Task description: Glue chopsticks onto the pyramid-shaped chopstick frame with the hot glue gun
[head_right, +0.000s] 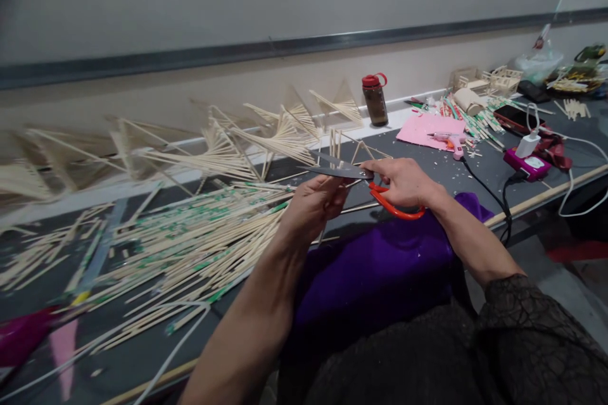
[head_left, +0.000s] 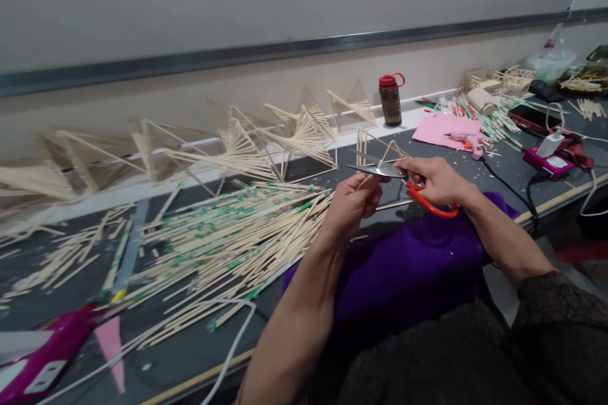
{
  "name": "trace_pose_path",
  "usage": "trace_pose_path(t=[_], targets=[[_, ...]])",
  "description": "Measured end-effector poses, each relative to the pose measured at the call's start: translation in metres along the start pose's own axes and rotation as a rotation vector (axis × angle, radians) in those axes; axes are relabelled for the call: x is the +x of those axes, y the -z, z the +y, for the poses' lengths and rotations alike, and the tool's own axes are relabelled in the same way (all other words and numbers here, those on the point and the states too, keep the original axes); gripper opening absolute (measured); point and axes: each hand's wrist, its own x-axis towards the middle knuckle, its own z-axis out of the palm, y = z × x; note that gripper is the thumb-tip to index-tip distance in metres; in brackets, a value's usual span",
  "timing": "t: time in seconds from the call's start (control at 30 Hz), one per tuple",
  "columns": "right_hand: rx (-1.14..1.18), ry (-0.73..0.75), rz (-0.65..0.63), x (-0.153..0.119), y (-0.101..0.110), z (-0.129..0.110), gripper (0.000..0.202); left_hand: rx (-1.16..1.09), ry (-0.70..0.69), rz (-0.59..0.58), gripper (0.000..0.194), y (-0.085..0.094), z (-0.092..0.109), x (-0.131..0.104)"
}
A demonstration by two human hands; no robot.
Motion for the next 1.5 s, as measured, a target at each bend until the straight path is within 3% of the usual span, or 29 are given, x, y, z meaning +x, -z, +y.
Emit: trace_pose_path(t=[0.13, 0.3, 0.57, 0.83, 1.07, 1.27, 1.5], targets=[[0.002, -0.015, 0.050, 0.000, -0.004, 0.001, 0.050, 0.123, -0.201, 0.187, 0.042, -0.002, -0.006, 0.001], [-0.013, -0.004, 0.051, 0.001, -0.006, 0.003, 0.057, 0.435, -0.403, 0.293, 0.033, -0.001, -0.009, -0.003], [-0.049, -0.066, -0.014, 0.000, -0.004, 0.001, 0.066, 0.760, -0.636, 0.311, 0.031, 0.005, -0.017, 0.001], [-0.001, -0.031, -0.011, 0.001, -0.009, 0.005, 0.068, 0.882, -0.825, 0.343, 0.030, 0.006, -0.028, 0.005], [0.015, -0.015, 0.027, 0.000, -0.010, 0.003, 0.053, 0.877, -0.822, 0.359, 0.025, 0.007, -0.025, 0.003], [-0.063, -0.043, 0.039, 0.000, -0.010, -0.002, 0.047, 0.761, -0.707, 0.338, 0.025, 0.005, -0.021, 0.004], [-0.089, 0.005, 0.084, 0.000, -0.016, -0.002, 0.050, 0.678, -0.626, 0.416, 0.018, 0.008, -0.026, 0.008]])
